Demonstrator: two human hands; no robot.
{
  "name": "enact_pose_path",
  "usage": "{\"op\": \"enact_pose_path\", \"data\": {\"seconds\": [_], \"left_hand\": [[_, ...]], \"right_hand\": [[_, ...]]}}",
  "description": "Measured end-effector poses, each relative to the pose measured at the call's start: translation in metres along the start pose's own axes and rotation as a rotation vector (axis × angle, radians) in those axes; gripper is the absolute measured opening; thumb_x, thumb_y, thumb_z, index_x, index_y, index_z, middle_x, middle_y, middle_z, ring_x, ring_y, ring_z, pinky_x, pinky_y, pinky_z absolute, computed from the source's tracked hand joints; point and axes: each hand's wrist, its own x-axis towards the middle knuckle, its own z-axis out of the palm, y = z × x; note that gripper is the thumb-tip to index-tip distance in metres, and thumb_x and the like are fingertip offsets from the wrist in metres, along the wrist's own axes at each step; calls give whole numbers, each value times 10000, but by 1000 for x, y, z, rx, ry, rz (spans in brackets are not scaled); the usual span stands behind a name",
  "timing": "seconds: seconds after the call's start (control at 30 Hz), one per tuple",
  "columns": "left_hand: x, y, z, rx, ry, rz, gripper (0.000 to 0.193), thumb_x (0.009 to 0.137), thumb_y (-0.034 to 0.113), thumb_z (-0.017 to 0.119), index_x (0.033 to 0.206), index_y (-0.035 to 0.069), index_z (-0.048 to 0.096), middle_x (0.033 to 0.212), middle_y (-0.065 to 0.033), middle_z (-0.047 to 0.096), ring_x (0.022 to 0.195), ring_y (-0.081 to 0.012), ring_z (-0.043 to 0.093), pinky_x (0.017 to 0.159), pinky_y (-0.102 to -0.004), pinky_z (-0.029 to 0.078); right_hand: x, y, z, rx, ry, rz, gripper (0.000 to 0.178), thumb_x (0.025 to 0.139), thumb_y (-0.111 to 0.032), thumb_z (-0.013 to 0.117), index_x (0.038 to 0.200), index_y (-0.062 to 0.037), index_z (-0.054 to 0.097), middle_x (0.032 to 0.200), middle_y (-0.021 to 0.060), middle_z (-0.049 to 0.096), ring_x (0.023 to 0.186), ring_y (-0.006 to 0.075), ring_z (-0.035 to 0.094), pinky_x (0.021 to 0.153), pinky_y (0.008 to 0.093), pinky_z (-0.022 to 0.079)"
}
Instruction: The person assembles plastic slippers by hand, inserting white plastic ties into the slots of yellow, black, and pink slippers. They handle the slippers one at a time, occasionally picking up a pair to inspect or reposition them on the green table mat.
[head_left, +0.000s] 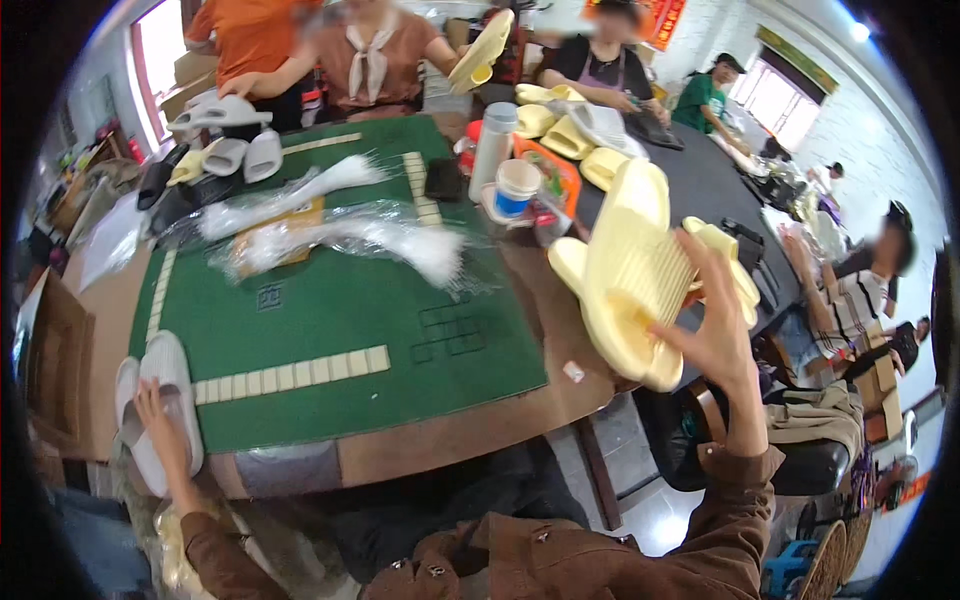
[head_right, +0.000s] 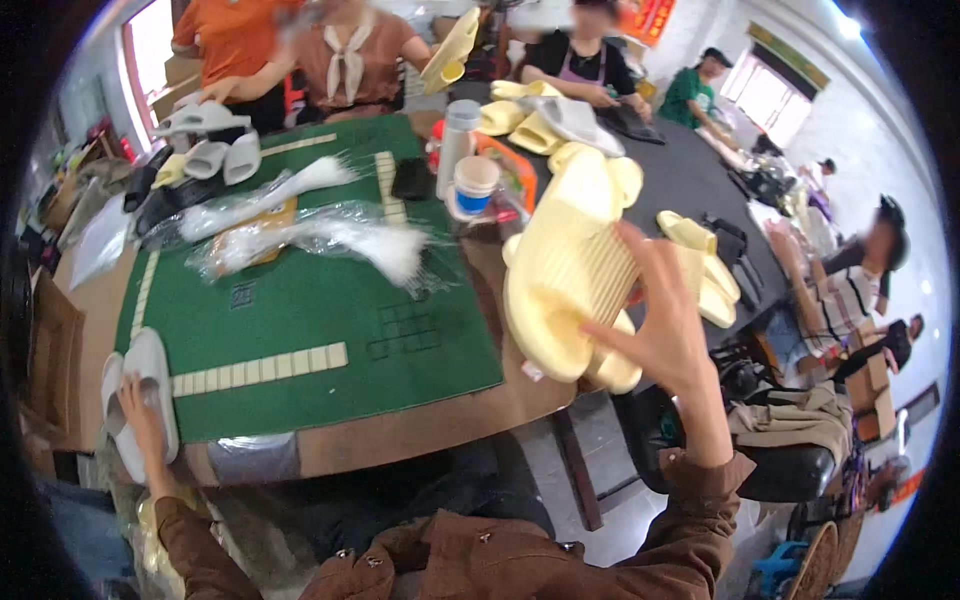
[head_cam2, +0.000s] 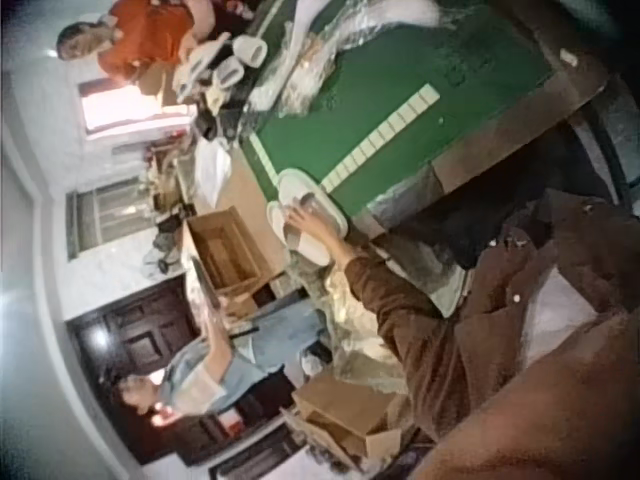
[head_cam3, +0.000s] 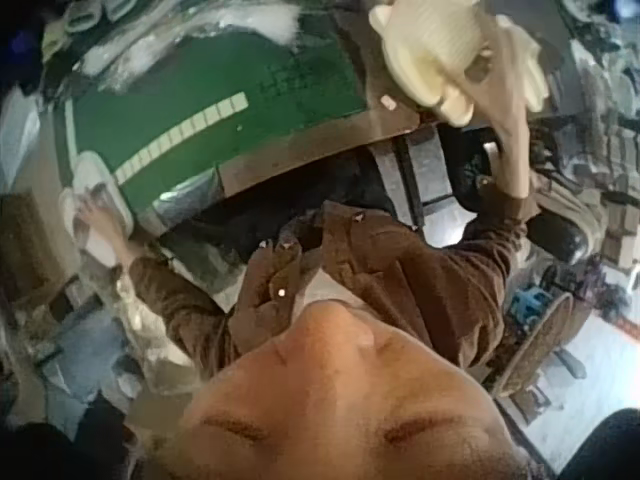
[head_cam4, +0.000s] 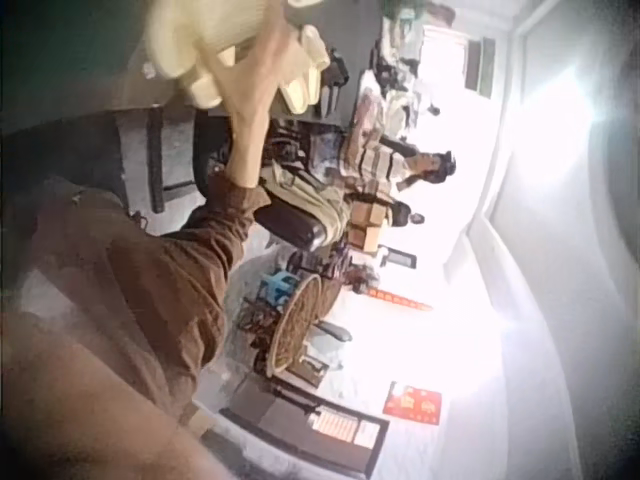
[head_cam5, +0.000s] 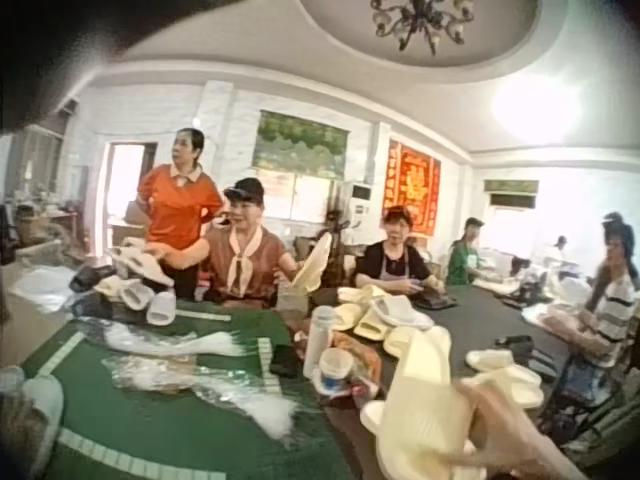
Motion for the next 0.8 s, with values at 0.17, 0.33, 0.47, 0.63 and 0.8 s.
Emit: {"op": "enact_pose_path", "data": {"seconds": [0.17,0.33,0.47,0.63,0.8], "left_hand": [[-16,23,-14,-138,6,-26,675,803,-96,489,1445,95,405,1539,-173,302,1414,-427,260,1135,-521,246],[-34,115,-44,-62,112,16,505,884,15,552,1383,75,496,1514,-191,337,1421,-380,280,1117,-566,233],[-55,229,-82,-572,-146,13,362,946,80,512,1300,11,545,1464,-198,409,1389,-392,338,1137,-457,279],[-97,315,-89,-757,-293,325,513,895,210,613,1366,46,493,1488,-220,345,1392,-436,298,1115,-564,246],[-114,365,-89,-685,-381,365,637,789,162,734,1376,121,488,1503,-194,310,1399,-464,231,1099,-589,240]], "right_hand": [[-21,-70,80,180,-433,-234,905,715,-413,803,1444,-78,384,1140,170,499,976,317,600,779,411,550],[-21,-105,172,353,-426,-285,903,734,-443,780,1442,-68,365,1104,180,490,938,364,603,743,435,537],[-26,-115,211,258,-376,-166,861,758,-440,770,1418,-52,377,1025,176,505,932,370,602,749,451,519],[-33,-110,189,427,-692,-129,599,876,-284,665,1402,-105,442,1244,171,540,1049,345,606,819,428,524],[-21,-27,166,287,-543,-392,506,842,-9,586,1334,-110,531,1338,157,517,1149,359,567,942,442,492]]}}
